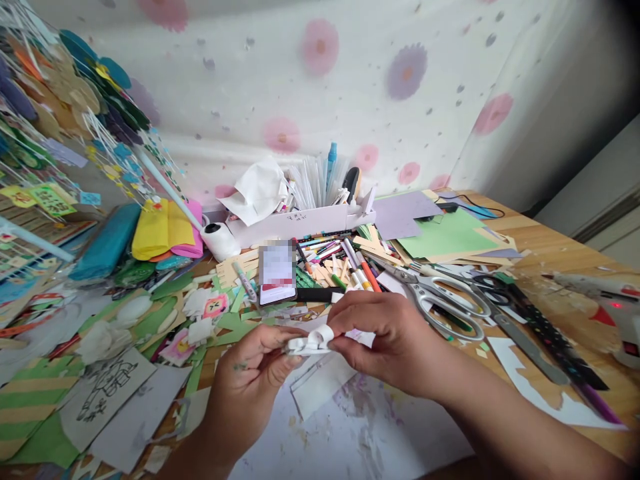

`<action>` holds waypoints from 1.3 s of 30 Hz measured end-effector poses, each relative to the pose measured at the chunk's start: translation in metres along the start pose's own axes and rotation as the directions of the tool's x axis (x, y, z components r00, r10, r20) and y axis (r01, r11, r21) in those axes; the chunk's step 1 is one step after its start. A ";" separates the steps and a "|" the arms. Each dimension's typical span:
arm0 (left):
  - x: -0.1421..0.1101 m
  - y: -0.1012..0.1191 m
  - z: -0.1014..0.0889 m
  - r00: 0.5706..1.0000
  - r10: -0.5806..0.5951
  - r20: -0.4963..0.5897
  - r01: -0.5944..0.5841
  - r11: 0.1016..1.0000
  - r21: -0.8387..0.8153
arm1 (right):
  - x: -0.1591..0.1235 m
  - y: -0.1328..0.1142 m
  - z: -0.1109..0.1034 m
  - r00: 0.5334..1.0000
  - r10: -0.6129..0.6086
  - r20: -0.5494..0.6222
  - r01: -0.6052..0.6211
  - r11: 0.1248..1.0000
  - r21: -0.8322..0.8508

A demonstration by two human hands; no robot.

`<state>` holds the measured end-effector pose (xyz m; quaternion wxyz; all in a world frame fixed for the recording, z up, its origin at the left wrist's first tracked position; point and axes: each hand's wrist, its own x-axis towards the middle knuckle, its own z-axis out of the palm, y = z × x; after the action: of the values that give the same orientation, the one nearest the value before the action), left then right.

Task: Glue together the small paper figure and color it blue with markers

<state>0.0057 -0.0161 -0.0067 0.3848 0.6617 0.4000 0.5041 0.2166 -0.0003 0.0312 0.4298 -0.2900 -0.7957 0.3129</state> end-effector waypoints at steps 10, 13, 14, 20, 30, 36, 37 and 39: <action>0.001 0.000 0.005 0.999 0.034 -0.031 -0.034 0.999 0.002 | -0.001 0.007 0.008 0.996 0.006 -0.084 -0.010 0.999 -0.040; 0.002 0.001 0.005 0.998 0.050 -0.042 -0.049 0.999 0.019 | 0.000 0.007 0.005 0.996 0.062 -0.070 -0.051 0.987 0.151; 0.002 0.001 0.005 0.998 0.057 -0.040 -0.056 0.998 0.032 | 0.000 0.006 0.004 0.996 0.054 -0.067 -0.041 0.983 0.180; 0.001 -0.001 0.003 0.994 0.106 -0.025 -0.105 0.993 0.048 | -0.002 0.003 0.005 0.984 -0.145 -0.100 0.145 0.989 -0.011; -0.002 0.000 -0.001 0.936 0.348 -0.046 -0.345 0.936 0.068 | -0.010 0.004 0.007 0.887 -0.446 -0.118 0.368 0.839 -0.400; -0.006 0.001 0.001 0.928 0.361 -0.094 -0.351 0.930 0.105 | -0.010 0.000 0.024 0.855 -0.455 -0.247 0.288 0.815 -0.503; -0.007 0.001 0.002 0.929 0.354 -0.105 -0.343 0.933 0.107 | -0.010 -0.001 0.027 0.856 -0.445 -0.265 0.271 0.821 -0.503; -0.008 0.001 0.003 0.933 0.338 -0.123 -0.326 0.939 0.109 | -0.010 -0.001 0.031 0.866 -0.416 -0.276 0.252 0.842 -0.478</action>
<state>0.0070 -0.0238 -0.0093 0.2358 0.6988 0.3299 0.5893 0.1942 -0.0164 0.0132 0.5462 -0.2846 -0.7878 -0.0100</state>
